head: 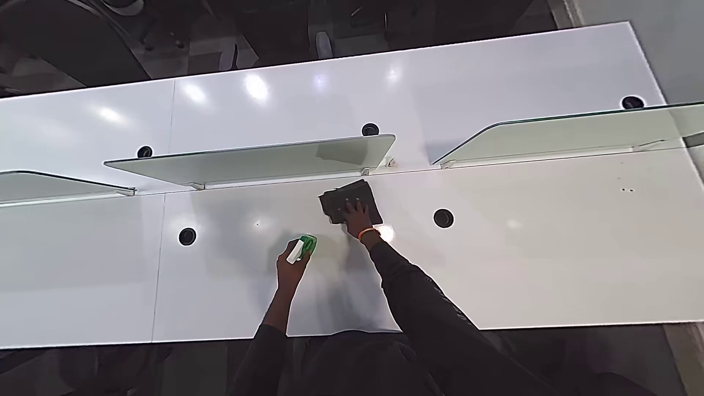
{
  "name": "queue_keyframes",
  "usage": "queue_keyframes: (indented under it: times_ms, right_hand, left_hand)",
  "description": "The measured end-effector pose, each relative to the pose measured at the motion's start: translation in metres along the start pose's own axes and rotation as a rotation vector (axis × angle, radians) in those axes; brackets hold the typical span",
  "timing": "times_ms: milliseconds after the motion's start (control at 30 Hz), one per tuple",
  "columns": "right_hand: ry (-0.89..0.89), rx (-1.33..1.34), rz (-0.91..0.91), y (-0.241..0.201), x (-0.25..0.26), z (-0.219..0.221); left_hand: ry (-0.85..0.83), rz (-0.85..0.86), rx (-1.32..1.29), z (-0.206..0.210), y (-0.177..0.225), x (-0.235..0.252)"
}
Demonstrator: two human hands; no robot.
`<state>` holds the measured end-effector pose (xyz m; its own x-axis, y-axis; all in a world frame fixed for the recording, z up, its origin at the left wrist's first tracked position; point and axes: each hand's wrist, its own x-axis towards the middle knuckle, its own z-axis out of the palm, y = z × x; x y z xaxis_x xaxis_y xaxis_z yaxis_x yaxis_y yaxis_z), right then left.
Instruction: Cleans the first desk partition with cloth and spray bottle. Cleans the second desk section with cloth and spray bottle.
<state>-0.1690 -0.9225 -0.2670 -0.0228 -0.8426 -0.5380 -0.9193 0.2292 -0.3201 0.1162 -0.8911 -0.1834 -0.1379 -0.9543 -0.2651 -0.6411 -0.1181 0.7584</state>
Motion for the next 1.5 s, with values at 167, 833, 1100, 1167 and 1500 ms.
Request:
queue_keyframes:
  times_ms: [167, 833, 1100, 1167, 1500]
  right_hand:
    - [-0.015, -0.014, -0.064, 0.042, 0.003, -0.011]
    - [0.203, 0.108, 0.454, 0.171, -0.119, 0.006]
    - [0.007, 0.07, 0.206, 0.094, -0.237, 0.107]
    - [-0.128, 0.035, 0.074, 0.076, -0.264, 0.127]
    - [-0.184, -0.121, -0.102, 0.052, -0.216, 0.102]
  left_hand:
    - [0.002, -0.02, -0.003, 0.001, 0.003, 0.0]
    - [0.027, -0.069, 0.062, 0.004, 0.007, -0.002]
    - [0.014, -0.095, 0.035, 0.007, 0.01, -0.008]
    - [0.001, -0.111, 0.022, 0.005, 0.009, -0.011]
    - [-0.019, -0.077, -0.054, 0.002, -0.01, -0.057]
